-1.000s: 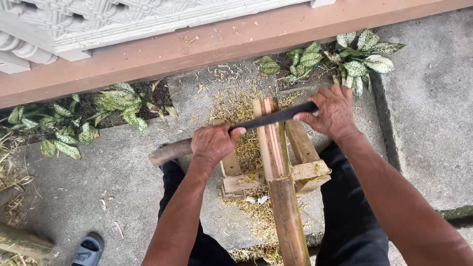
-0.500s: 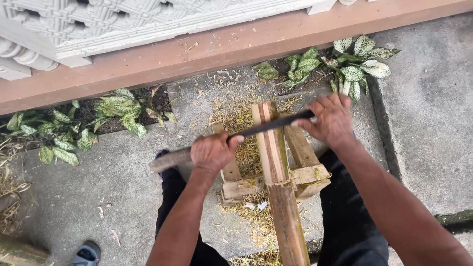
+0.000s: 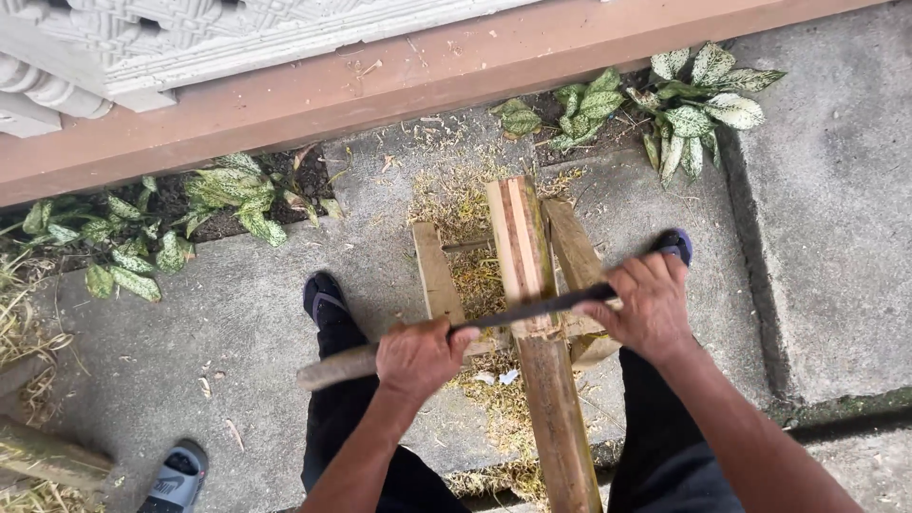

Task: The recorder uses a large knife to scrape and shape a piece of bamboo held in a wooden frame.

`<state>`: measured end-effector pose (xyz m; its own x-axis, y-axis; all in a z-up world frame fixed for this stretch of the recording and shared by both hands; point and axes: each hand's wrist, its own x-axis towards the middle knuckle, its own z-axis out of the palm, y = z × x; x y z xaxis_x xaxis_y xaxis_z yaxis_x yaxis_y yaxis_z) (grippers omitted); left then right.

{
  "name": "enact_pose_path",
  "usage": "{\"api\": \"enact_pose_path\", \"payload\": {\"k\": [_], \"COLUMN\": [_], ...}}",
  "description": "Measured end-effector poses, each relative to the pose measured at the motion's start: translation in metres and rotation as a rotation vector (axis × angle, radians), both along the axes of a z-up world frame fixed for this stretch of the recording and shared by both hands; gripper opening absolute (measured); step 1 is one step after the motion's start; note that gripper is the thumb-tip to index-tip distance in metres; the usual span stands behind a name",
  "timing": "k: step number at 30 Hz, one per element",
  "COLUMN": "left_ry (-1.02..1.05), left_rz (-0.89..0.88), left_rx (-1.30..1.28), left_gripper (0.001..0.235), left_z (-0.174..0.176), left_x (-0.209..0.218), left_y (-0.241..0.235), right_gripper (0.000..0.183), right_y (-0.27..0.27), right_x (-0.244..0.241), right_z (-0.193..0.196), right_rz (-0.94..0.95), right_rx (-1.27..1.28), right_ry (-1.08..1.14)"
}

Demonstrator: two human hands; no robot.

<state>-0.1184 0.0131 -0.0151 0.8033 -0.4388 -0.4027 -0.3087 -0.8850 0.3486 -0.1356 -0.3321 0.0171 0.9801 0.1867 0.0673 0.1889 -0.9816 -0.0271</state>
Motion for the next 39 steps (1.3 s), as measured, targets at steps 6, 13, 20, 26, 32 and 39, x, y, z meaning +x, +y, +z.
{"api": "enact_pose_path", "payload": {"k": [6, 13, 20, 26, 32, 39], "left_ry": [0.084, -0.097, -0.096, 0.071, 0.14, 0.288], "left_rz": [-0.018, 0.174, 0.22, 0.147, 0.035, 0.129], "left_rx": [0.078, -0.036, -0.118, -0.113, -0.019, 0.023], "left_gripper": [0.072, 0.072, 0.073, 0.076, 0.075, 0.071], "left_z": [0.003, 0.003, -0.035, -0.025, -0.006, 0.013], "left_x": [0.012, 0.136, 0.132, 0.066, -0.006, 0.059], "left_y": [0.001, -0.008, 0.0, 0.011, 0.019, 0.002], "right_gripper": [0.067, 0.069, 0.066, 0.071, 0.072, 0.072], "right_y": [-0.005, 0.007, 0.019, 0.027, 0.03, 0.023], "right_x": [-0.004, 0.152, 0.152, 0.079, -0.015, 0.056], "right_z": [-0.006, 0.024, 0.034, 0.027, 0.022, 0.028], "right_rz": [-0.021, -0.014, 0.094, -0.005, -0.033, -0.104], "right_rx": [-0.003, -0.111, -0.098, -0.218, -0.146, -0.145], "right_ry": [0.111, 0.131, -0.036, 0.131, 0.086, 0.238]}}
